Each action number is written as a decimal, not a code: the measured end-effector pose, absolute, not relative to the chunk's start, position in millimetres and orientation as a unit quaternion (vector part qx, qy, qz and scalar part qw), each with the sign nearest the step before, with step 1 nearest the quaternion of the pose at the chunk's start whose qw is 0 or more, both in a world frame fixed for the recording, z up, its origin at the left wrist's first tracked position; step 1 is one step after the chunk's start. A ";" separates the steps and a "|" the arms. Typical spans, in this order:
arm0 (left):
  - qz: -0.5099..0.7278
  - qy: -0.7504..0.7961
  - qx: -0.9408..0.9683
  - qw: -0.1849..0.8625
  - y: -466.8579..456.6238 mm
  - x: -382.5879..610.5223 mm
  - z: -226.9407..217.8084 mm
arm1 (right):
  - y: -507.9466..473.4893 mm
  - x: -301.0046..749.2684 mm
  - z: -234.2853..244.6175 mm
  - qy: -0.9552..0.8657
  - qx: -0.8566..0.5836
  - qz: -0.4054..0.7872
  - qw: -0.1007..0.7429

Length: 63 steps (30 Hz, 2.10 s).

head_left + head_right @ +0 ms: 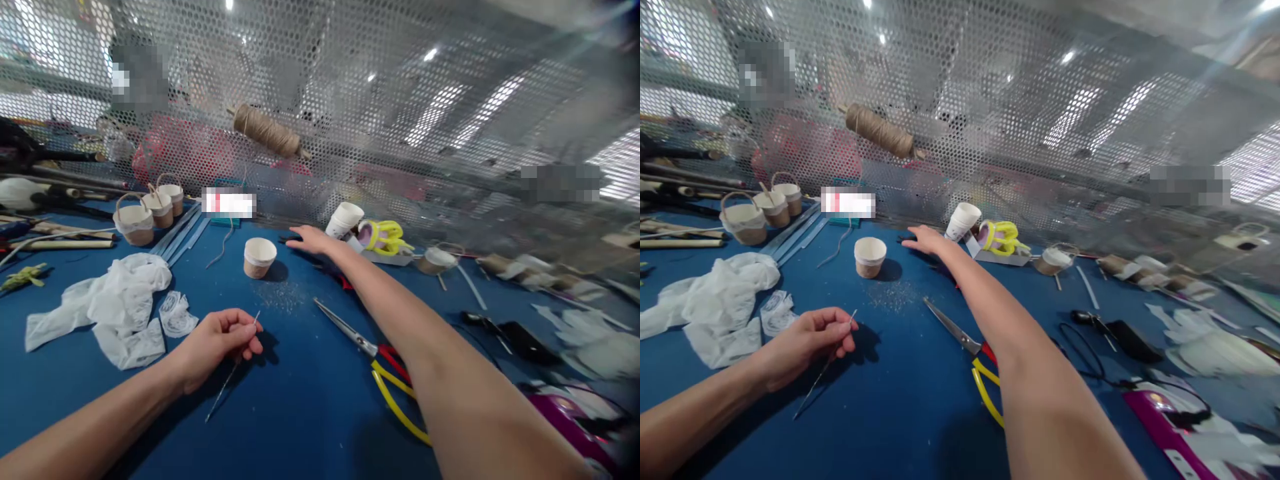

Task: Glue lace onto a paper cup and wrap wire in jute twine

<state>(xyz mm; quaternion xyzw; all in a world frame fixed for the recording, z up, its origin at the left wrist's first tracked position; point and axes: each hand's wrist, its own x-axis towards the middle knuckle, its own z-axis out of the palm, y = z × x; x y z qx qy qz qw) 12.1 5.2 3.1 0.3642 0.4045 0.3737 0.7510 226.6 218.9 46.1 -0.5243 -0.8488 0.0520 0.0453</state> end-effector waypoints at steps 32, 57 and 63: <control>0.293 0.649 0.688 0.144 89.8 -31.8 21.6 | -24.4 202.2 26.3 -0.583 -0.470 0.504 0.429; 0.299 0.219 0.911 -0.181 -35.5 21.6 48.7 | -33.7 204.0 23.3 -0.688 -0.468 0.304 0.463; 0.235 0.214 0.946 -0.055 -57.4 30.6 13.5 | -34.4 202.8 25.6 -0.666 -0.450 0.337 0.490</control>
